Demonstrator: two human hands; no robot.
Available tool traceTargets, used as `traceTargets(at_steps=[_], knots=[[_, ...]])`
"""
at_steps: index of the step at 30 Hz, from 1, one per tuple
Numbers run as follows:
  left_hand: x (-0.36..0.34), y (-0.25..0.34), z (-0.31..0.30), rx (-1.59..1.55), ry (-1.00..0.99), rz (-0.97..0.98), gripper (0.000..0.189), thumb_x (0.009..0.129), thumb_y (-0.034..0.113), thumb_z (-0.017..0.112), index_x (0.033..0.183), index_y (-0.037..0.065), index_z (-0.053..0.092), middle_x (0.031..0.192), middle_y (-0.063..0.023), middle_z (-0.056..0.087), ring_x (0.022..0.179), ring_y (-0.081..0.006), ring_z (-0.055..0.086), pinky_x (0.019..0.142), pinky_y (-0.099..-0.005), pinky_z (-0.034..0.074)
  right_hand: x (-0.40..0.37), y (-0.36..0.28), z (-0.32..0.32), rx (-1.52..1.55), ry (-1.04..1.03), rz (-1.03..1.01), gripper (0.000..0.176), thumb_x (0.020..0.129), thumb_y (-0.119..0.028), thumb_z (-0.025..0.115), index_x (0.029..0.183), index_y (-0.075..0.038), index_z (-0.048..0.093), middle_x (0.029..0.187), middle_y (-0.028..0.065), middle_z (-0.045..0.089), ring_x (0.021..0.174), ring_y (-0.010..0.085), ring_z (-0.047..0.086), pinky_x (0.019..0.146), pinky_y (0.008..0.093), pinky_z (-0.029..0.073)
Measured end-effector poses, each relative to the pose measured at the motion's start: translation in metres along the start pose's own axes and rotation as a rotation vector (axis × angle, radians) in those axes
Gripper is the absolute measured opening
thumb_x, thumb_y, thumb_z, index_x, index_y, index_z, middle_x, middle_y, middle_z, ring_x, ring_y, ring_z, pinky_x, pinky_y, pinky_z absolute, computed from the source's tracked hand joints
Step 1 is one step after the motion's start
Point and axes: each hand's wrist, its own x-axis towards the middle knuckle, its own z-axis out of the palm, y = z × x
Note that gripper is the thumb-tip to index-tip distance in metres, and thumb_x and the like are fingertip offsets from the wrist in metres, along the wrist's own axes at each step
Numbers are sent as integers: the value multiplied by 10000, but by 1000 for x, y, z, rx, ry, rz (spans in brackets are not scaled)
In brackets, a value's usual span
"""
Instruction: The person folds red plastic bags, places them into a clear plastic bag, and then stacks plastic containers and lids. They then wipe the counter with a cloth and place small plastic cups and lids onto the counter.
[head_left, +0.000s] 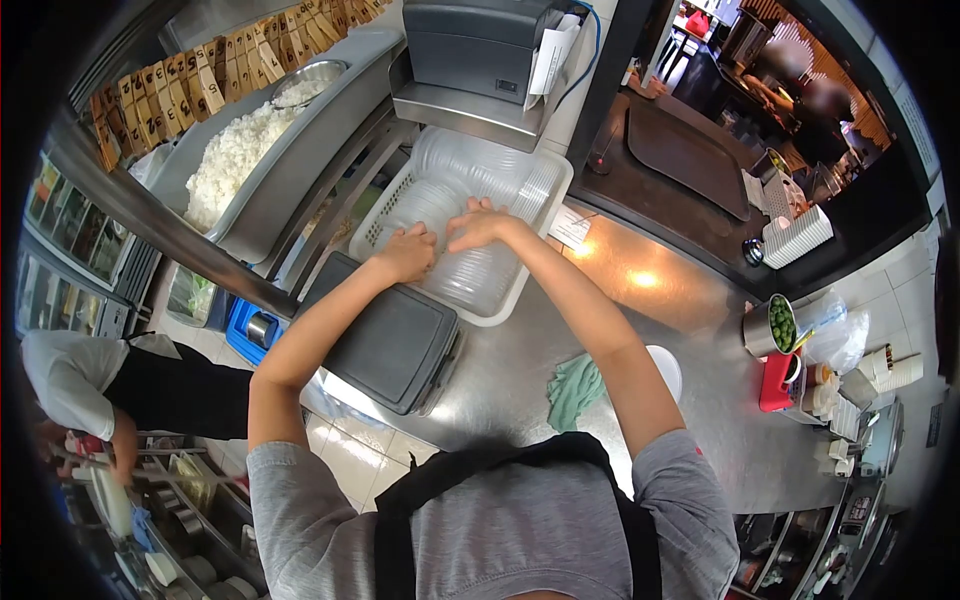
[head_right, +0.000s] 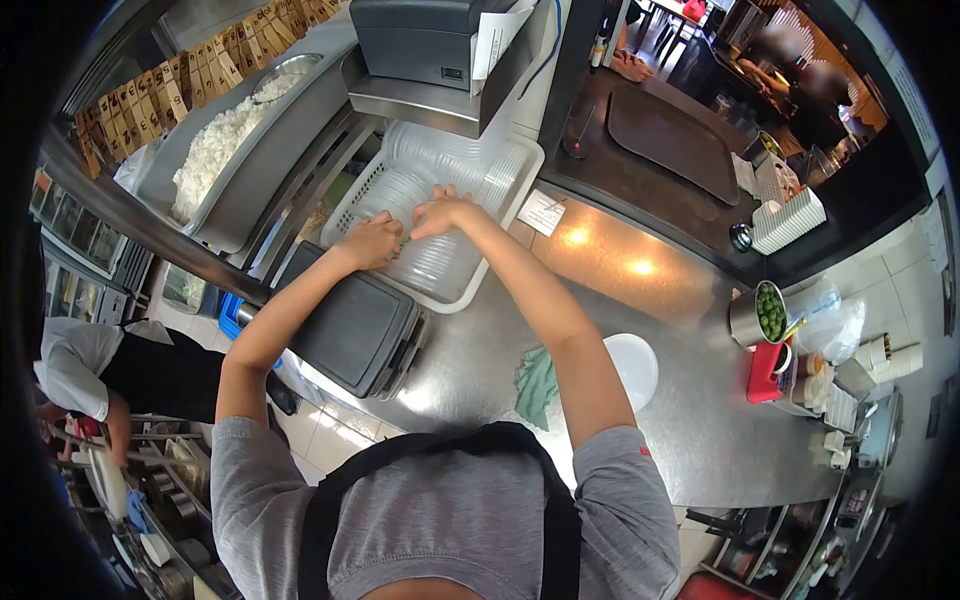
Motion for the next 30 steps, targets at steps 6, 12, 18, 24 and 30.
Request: traceTargets(at_steps=[6, 12, 18, 24, 30], knots=[[4, -8, 1, -54, 43, 23, 245, 612, 147, 751, 838, 177, 663, 1057, 36, 515, 1115, -178, 392, 905, -428, 398, -3, 9, -2, 247, 168, -276, 694, 671, -619, 584, 1188, -159, 520, 1215, 204, 445, 1140, 377, 415, 974, 519, 291], [-2, -7, -8, -131, 107, 41, 245, 618, 96, 730, 842, 140, 641, 1035, 12, 522, 1114, -191, 411, 918, -472, 405, 5, 28, -8, 214, 75, 174, 955, 668, -741, 496, 1142, 88, 522, 1224, 278, 468, 1135, 364, 469, 935, 392, 390], [-2, -5, -13, -179, 183, 58, 251, 651, 41, 674, 891, 90, 620, 1044, -32, 533, 1072, -244, 470, 897, -410, 427, 3, 35, -19, 423, -9, 158, 1018, 678, -767, 463, 1191, 111, 479, 1292, 328, 375, 1240, 412, 351, 1000, 443, 311], [5, 4, -36, -474, 270, 36, 294, 727, 18, 551, 1018, 51, 576, 1069, -139, 538, 1023, -355, 517, 910, -423, 405, 10, 42, 3, 634, 97, 255, 994, 713, -758, 422, 1203, 105, 470, 1299, 317, 375, 1258, 409, 324, 1017, 435, 290], [55, 6, -9, -561, 590, 131, 384, 814, 94, 498, 1191, 58, 434, 1112, -210, 531, 1025, -409, 508, 914, -415, 392, 14, 46, 11, 527, 180, 277, 816, 833, -637, 297, 1226, 58, 464, 1250, 291, 445, 1195, 389, 421, 990, 416, 348]])
